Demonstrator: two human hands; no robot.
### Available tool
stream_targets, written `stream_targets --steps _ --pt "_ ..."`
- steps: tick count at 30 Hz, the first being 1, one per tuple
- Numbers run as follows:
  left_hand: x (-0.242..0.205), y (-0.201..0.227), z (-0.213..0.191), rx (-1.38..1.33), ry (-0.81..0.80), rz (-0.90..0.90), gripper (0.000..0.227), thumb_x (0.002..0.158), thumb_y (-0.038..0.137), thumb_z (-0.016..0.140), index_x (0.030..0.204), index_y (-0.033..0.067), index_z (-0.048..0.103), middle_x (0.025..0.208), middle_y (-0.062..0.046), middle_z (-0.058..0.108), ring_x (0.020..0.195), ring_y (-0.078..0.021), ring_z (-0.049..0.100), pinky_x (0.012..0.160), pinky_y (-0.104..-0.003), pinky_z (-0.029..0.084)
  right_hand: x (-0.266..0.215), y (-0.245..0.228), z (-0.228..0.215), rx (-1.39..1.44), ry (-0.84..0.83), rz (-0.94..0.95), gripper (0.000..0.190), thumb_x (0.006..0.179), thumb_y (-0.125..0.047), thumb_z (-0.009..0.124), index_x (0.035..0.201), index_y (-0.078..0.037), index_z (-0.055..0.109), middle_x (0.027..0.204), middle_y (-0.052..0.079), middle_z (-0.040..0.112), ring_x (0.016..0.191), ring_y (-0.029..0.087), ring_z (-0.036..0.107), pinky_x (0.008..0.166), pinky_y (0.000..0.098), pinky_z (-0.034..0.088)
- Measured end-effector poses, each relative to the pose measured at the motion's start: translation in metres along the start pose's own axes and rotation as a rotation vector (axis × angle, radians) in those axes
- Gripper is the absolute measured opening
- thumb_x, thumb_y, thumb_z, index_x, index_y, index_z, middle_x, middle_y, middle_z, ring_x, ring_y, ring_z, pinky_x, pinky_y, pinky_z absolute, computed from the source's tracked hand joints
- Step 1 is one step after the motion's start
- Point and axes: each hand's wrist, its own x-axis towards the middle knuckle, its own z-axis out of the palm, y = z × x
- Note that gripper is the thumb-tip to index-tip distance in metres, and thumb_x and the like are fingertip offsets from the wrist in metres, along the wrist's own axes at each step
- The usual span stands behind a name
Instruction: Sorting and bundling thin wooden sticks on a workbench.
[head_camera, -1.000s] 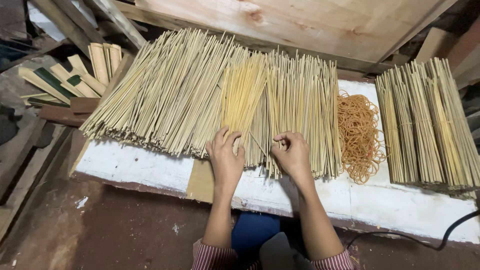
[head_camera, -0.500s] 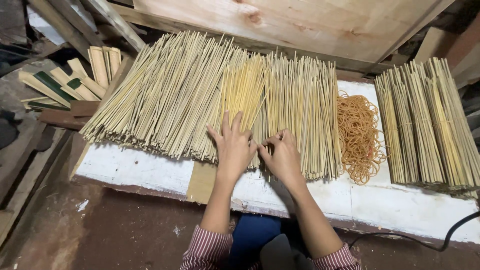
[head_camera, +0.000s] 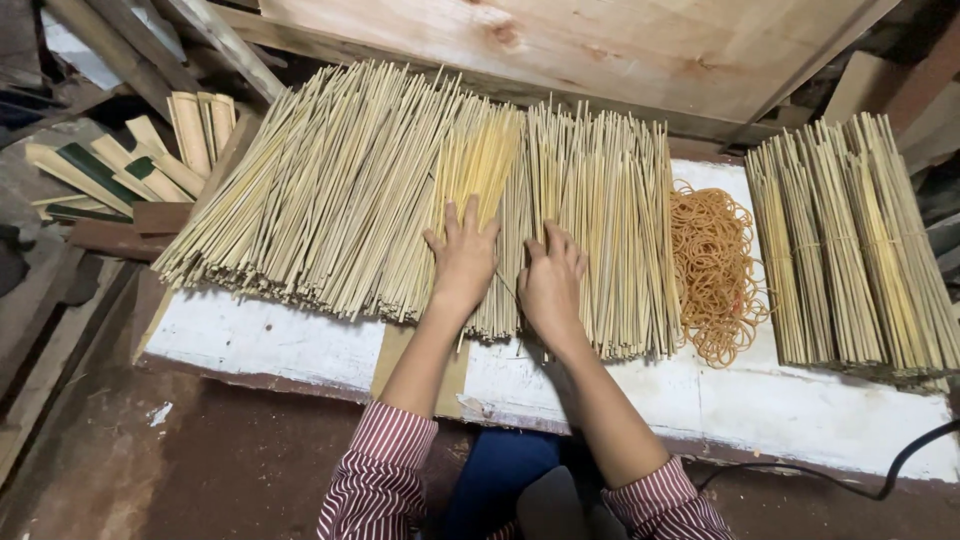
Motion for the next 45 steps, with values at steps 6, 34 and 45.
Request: stream_targets --steps 6,34,45 --pt "0.007 -0.047 -0.017 -0.073 0.03 -0.029 0.036 0.099 0.003 0.054 0.132 0.0125 0.065 0.16 -0.016 0.032 0.142 -0.0495 0.035 0.094 -0.081 0.041 -0.004 0.012 -0.001 0.107 0.07 -0.032 0.047 0.085 0.012 0.059 0.132 0.012 0.061 0.15 0.035 0.041 0.142 0.051 0.037 0.118 0.0619 0.028" --pt "0.002 -0.044 -0.022 -0.027 0.13 0.105 0.049 0.072 0.033 0.089 0.11 0.0081 0.069 0.141 -0.018 0.049 0.145 -0.0415 0.034 0.107 -0.083 0.018 -0.006 0.008 0.037 0.11 -0.115 -0.073 0.016 0.086 -0.013 0.077 0.102 -0.012 0.075 0.092 0.011 0.075 0.093 0.034 0.075 0.082 0.0449 0.06" --pt "0.001 -0.043 -0.031 0.08 0.133 0.043 0.029 0.074 0.015 0.075 0.101 0.0236 0.077 0.145 -0.011 0.05 0.146 -0.0397 0.032 0.1 -0.084 0.028 -0.01 0.0 0.027 0.041 -0.128 -0.076 0.016 0.089 -0.013 0.069 0.102 -0.008 0.077 0.088 0.018 0.074 0.088 0.041 0.075 0.078 0.0495 0.06"
